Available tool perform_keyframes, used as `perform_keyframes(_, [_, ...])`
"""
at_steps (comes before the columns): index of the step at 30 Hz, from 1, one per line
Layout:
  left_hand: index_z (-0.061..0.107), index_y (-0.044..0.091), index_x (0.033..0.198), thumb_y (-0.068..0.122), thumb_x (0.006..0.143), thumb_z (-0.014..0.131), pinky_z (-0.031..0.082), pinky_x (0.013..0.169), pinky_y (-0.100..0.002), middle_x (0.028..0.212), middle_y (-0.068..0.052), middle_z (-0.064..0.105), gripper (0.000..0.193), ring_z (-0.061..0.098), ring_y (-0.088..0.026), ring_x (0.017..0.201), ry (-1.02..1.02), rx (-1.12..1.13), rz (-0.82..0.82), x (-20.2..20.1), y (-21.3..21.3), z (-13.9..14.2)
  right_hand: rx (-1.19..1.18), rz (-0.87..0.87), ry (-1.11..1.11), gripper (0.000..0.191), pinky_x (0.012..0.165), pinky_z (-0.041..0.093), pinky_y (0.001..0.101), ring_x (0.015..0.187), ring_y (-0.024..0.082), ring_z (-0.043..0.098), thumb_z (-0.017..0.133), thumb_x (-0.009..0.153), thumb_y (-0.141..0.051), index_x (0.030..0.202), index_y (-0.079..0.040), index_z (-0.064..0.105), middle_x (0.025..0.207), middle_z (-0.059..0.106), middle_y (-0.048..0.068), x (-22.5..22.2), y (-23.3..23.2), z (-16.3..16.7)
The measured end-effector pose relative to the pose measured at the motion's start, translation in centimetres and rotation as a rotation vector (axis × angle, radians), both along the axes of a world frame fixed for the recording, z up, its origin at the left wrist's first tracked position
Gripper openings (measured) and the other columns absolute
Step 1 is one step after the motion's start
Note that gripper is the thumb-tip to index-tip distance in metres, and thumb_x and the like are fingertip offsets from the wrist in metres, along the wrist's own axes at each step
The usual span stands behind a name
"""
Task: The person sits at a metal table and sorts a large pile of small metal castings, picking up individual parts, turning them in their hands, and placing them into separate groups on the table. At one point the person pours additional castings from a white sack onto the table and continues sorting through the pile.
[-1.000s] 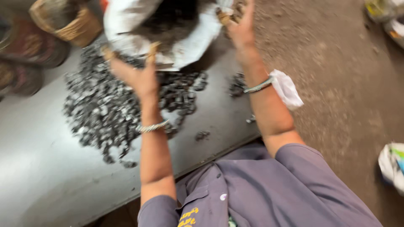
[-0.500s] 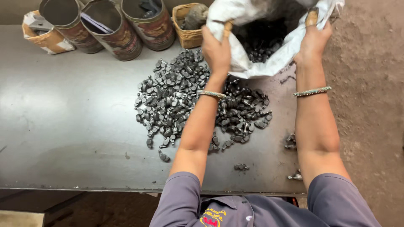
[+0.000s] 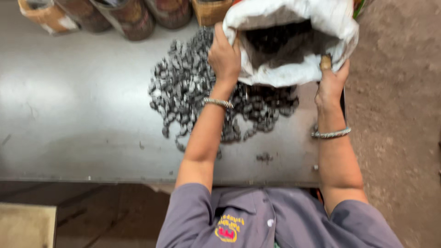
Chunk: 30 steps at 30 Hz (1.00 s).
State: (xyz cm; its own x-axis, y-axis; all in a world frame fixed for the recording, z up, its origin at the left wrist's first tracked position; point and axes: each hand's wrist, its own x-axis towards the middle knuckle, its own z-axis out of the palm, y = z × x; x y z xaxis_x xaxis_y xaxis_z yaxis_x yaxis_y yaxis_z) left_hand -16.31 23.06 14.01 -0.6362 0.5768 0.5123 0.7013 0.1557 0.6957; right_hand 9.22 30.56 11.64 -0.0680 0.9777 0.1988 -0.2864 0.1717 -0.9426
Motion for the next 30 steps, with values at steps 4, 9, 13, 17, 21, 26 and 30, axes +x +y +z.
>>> perform_keyframes(4, [0.033,-0.002,0.145,0.035,0.086,0.081,0.047,0.097,-0.053,0.132,-0.025,0.052,0.085,0.055,-0.046,0.115,0.162,0.074,-0.059,-0.8,-3.0,-1.0,-0.096,0.096,-0.387,0.060,0.091,0.055,0.0330,0.112,0.017,0.062,0.076,0.092,-0.015,0.140,-0.010,0.042,0.129,0.059,0.006,2.7,-3.7,-1.9])
perform_keyframes(9, [0.045,0.007,0.148,0.036,0.094,0.083,0.045,0.105,-0.049,0.133,-0.016,0.051,0.073,0.052,-0.038,0.121,0.147,-0.001,-0.238,2.0,-11.8,-2.6,0.567,0.180,-1.159,0.062,0.102,0.043,0.0475,0.117,0.041,0.049,0.089,0.077,-0.007,0.131,-0.002,0.059,0.130,0.059,0.018,3.7,-9.4,-5.2])
perform_keyframes(13, [0.058,0.011,0.141,0.023,0.086,0.083,0.048,0.103,-0.046,0.131,-0.018,0.055,0.061,0.055,-0.039,0.121,-0.012,-0.162,-0.363,6.4,-20.3,-5.2,0.560,0.171,-1.189,0.046,0.107,0.044,0.0448,0.119,0.038,0.051,0.079,0.080,0.001,0.124,-0.005,0.068,0.126,0.063,0.013,4.8,-12.7,-6.3])
perform_keyframes(17, [0.063,0.014,0.137,0.017,0.080,0.086,0.051,0.096,-0.046,0.129,-0.017,0.056,0.062,0.059,-0.039,0.116,-0.158,-0.306,-0.362,9.8,-26.1,-7.2,0.567,0.266,-1.172,0.036,0.102,0.046,0.0435,0.115,0.036,0.052,0.078,0.082,0.002,0.116,-0.008,0.073,0.118,0.067,0.010,6.3,-16.1,-5.9])
perform_keyframes(21, [0.061,0.016,0.137,0.016,0.073,0.088,0.055,0.087,-0.045,0.127,-0.015,0.054,0.069,0.062,-0.037,0.105,-0.369,-0.430,-0.304,12.3,-28.4,-7.9,0.566,0.389,-1.112,0.026,0.095,0.047,0.0410,0.107,0.032,0.053,0.081,0.080,-0.001,0.103,-0.011,0.075,0.112,0.070,0.007,7.6,-18.7,-5.3])
perform_keyframes(26, [0.042,0.018,0.152,0.012,0.066,0.092,0.060,0.085,-0.044,0.136,-0.019,0.045,0.100,0.065,-0.037,0.103,-0.482,-0.386,-0.370,13.0,-27.2,-8.3,0.469,0.406,-1.068,0.031,0.094,0.048,0.0407,0.106,0.031,0.054,0.080,0.078,0.001,0.106,-0.008,0.075,0.111,0.069,0.007,9.5,-21.3,-4.7])
perform_keyframes(30, [0.029,0.011,0.157,0.007,0.060,0.094,0.055,0.089,-0.048,0.138,-0.023,0.041,0.117,0.061,-0.044,0.108,-0.368,-0.504,-0.428,12.6,-24.6,-8.8,0.422,0.355,-1.131,0.043,0.098,0.048,0.0420,0.111,0.033,0.053,0.080,0.077,0.002,0.117,-0.005,0.069,0.113,0.067,0.010,9.1,-22.2,-4.7])
